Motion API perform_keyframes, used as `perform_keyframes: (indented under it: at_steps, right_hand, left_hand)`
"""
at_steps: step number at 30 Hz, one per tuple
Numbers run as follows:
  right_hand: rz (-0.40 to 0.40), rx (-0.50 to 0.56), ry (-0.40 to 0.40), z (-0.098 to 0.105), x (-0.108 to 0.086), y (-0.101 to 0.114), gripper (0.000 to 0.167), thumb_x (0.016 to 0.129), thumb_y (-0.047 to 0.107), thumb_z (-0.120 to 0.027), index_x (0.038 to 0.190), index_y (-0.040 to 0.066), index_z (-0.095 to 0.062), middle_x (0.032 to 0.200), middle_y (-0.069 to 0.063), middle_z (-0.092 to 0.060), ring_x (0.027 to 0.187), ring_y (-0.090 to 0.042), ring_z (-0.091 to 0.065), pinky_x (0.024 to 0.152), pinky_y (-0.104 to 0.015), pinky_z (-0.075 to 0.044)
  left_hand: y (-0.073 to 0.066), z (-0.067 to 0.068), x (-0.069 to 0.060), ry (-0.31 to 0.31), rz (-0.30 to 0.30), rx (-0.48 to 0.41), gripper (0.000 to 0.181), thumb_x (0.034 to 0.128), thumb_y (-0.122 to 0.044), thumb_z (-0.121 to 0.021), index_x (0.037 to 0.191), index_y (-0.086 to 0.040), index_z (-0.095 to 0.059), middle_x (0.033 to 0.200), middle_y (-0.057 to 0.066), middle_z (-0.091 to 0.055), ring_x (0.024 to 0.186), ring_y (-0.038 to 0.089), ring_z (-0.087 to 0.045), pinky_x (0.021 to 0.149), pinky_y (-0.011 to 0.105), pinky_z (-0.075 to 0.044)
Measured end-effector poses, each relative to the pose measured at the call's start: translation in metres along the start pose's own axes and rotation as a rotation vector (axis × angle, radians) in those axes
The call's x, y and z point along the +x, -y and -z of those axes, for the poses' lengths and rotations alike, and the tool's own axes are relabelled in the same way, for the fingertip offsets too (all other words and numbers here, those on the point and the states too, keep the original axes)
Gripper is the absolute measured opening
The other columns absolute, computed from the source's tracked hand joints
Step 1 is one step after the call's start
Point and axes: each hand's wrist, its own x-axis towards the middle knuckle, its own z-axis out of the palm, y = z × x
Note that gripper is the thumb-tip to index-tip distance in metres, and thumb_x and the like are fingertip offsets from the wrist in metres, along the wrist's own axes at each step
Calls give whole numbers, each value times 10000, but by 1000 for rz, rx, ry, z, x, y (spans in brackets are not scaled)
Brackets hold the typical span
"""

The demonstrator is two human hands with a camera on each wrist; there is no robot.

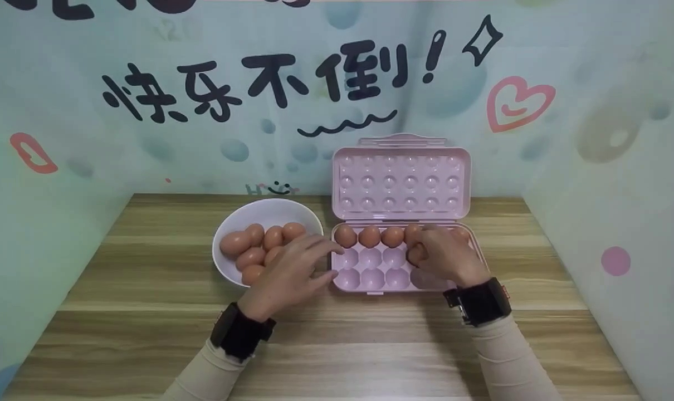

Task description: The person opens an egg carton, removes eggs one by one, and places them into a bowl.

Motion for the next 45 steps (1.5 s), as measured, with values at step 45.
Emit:
perform_keyframes:
  at_steps: [45]
  right_hand:
    - [211, 684, -11, -5, -3, 85, 331, 910, 198, -864, 1150, 114, -653, 1123, -9, -683, 1022, -173, -743, 898, -357, -626]
  left_hand:
    - [-19, -9, 5, -248, -142, -81, 431, 832, -194, -916, 1195, -103, -703, 1153, 30, -712, 1027, 169, -683, 915, 310, -581]
